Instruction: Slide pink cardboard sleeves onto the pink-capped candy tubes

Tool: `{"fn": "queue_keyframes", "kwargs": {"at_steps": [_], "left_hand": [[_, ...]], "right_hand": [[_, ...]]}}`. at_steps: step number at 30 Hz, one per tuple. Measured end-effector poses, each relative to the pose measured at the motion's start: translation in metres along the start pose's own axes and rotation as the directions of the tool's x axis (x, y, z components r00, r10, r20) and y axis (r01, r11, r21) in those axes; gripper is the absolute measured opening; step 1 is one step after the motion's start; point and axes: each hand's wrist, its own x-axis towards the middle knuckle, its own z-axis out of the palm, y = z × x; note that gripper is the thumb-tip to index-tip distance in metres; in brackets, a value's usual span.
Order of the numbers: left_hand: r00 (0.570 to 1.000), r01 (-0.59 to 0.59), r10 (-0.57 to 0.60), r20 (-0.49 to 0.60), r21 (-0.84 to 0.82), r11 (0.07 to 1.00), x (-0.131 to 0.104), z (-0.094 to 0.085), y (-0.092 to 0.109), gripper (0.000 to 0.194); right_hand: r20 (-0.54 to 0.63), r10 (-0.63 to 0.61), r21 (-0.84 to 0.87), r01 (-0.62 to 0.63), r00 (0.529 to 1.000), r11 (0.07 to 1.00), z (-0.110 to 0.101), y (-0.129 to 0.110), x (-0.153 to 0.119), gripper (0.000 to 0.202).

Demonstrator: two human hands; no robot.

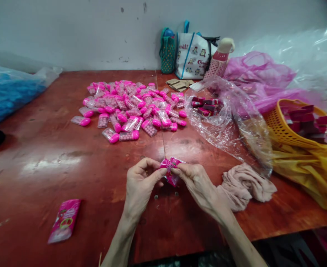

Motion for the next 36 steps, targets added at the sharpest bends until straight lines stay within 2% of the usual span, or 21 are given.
{"fn": "queue_keyframes", "kwargs": {"at_steps": [3, 5, 8, 11, 14, 17, 19, 21, 23, 25, 27, 29, 30, 32, 34, 36], "left_hand": [[0.996, -0.003, 0.000, 0.086, 0.037, 0.999, 0.000, 0.000, 0.001, 0.017], [0.996, -0.016, 0.009, 0.090, 0.069, 0.998, -0.001, 0.000, 0.001, 0.017], [0.995, -0.100, 0.095, 0.039, 0.138, 0.985, -0.001, 0.000, 0.001, 0.017], [0.976, -0.217, 0.216, 0.027, 0.219, 0.951, -0.001, 0.000, 0.001, 0.022], [0.957, -0.291, 0.285, 0.060, 0.230, 0.928, -0.001, 0.001, 0.004, 0.014], [0.956, -0.292, 0.282, 0.078, 0.195, 0.936, -0.002, 0.003, 0.005, 0.012], [0.972, -0.235, 0.231, 0.047, 0.097, 0.967, -0.002, 0.004, 0.003, 0.012], [0.992, -0.126, 0.126, 0.000, -0.074, 0.989, -0.001, 0.003, 0.001, 0.010], [0.998, -0.022, 0.008, -0.054, -0.257, 0.966, 0.002, 0.001, 0.000, 0.005], [0.982, 0.017, -0.090, -0.163, -0.405, 0.914, 0.005, -0.003, 0.000, 0.005], [0.947, 0.004, -0.168, -0.274, -0.513, 0.859, 0.008, -0.007, 0.003, 0.012], [0.922, -0.008, -0.218, -0.320, -0.580, 0.814, 0.010, -0.010, 0.005, 0.016], [0.921, -0.009, -0.227, -0.318, -0.598, 0.801, 0.010, -0.011, 0.006, 0.016], [0.928, -0.007, -0.224, -0.298, -0.616, 0.788, 0.010, -0.012, 0.007, 0.016], [0.937, 0.001, -0.218, -0.273, -0.622, 0.783, 0.010, -0.013, 0.006, 0.015], [0.941, -0.004, -0.213, -0.263, -0.637, 0.771, 0.010, -0.013, 0.005, 0.014]], "right_hand": [[-0.029, 0.029, 0.089, -0.027, 0.999, 0.996, -0.006, 0.000, -0.004, 0.024], [-0.032, 0.083, 0.215, -0.074, 0.996, 0.974, -0.006, -0.002, -0.004, 0.024], [0.003, 0.168, 0.445, -0.151, 0.986, 0.883, -0.002, -0.005, 0.001, 0.020], [-0.002, 0.240, 0.608, -0.189, 0.971, 0.771, 0.006, -0.004, 0.004, 0.023], [-0.031, 0.274, 0.676, -0.182, 0.961, 0.714, 0.014, 0.002, 0.005, 0.023], [-0.021, 0.262, 0.664, -0.183, 0.965, 0.725, 0.019, 0.004, 0.004, 0.022], [-0.001, 0.243, 0.624, -0.189, 0.970, 0.758, 0.019, 0.002, 0.003, 0.023], [0.028, 0.209, 0.556, -0.189, 0.978, 0.810, 0.017, -0.001, 0.001, 0.026], [0.065, 0.164, 0.458, -0.175, 0.984, 0.871, 0.012, -0.005, 0.001, 0.031], [0.119, 0.121, 0.351, -0.156, 0.985, 0.923, 0.004, -0.007, 0.004, 0.038], [0.104, 0.081, 0.193, -0.100, 0.991, 0.976, -0.006, -0.007, 0.017, 0.045], [-0.041, 0.002, -0.076, -0.005, 0.999, 0.997, -0.017, -0.006, 0.041, 0.046], [-0.133, -0.069, -0.288, 0.028, 0.989, 0.957, -0.022, -0.005, 0.057, 0.042], [-0.213, -0.128, -0.408, 0.031, 0.969, 0.913, -0.026, -0.003, 0.093, 0.030], [-0.208, -0.173, -0.487, 0.052, 0.963, 0.872, -0.024, 0.001, 0.129, 0.024], [-0.145, -0.204, -0.553, 0.091, 0.968, 0.828, -0.017, 0.009, 0.157, 0.020]]}}
